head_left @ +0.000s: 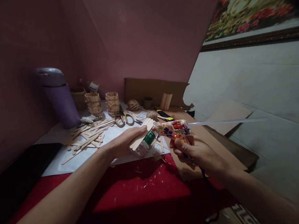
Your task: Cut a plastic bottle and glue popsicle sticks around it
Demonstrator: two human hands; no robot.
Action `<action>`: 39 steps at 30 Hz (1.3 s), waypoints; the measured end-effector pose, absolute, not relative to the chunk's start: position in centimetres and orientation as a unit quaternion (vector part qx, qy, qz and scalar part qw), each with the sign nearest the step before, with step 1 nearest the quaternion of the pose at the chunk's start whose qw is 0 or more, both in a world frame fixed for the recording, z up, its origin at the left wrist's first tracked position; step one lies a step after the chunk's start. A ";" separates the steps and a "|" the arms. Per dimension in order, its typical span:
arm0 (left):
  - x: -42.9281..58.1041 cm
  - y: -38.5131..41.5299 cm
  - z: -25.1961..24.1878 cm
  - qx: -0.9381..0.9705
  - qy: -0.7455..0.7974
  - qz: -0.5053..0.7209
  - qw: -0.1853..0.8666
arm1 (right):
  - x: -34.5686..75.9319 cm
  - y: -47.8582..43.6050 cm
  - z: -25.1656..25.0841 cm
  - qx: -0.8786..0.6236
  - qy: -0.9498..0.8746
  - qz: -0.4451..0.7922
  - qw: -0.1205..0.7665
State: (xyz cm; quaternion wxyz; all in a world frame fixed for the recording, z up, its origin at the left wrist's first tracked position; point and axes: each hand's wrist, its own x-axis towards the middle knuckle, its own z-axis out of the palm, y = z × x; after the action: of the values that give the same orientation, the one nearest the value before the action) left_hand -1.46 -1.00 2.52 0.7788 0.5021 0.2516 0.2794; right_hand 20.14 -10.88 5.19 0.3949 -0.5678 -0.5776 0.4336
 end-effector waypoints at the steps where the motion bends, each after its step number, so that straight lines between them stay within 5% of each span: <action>1: -1.5 -1.0 2.5 0.501 0.252 0.282 0.778 | 20.1 -10.9 5.2 -0.568 -0.578 0.431 0.398; 27: -1.5 -0.9 2.5 0.526 0.263 0.290 0.755 | 19.9 -10.9 5.7 -0.576 -0.588 0.412 0.391; 39: -1.6 -0.7 2.4 0.541 0.275 0.305 0.734 | 20.1 -11.2 5.3 -0.601 -0.624 0.294 0.403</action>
State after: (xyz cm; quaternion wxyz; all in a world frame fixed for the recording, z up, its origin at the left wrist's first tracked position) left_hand -1.62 -0.67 2.37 0.7342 0.5408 0.2749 0.3047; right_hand 20.09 -11.18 5.26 0.4033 -0.6007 -0.6244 0.2944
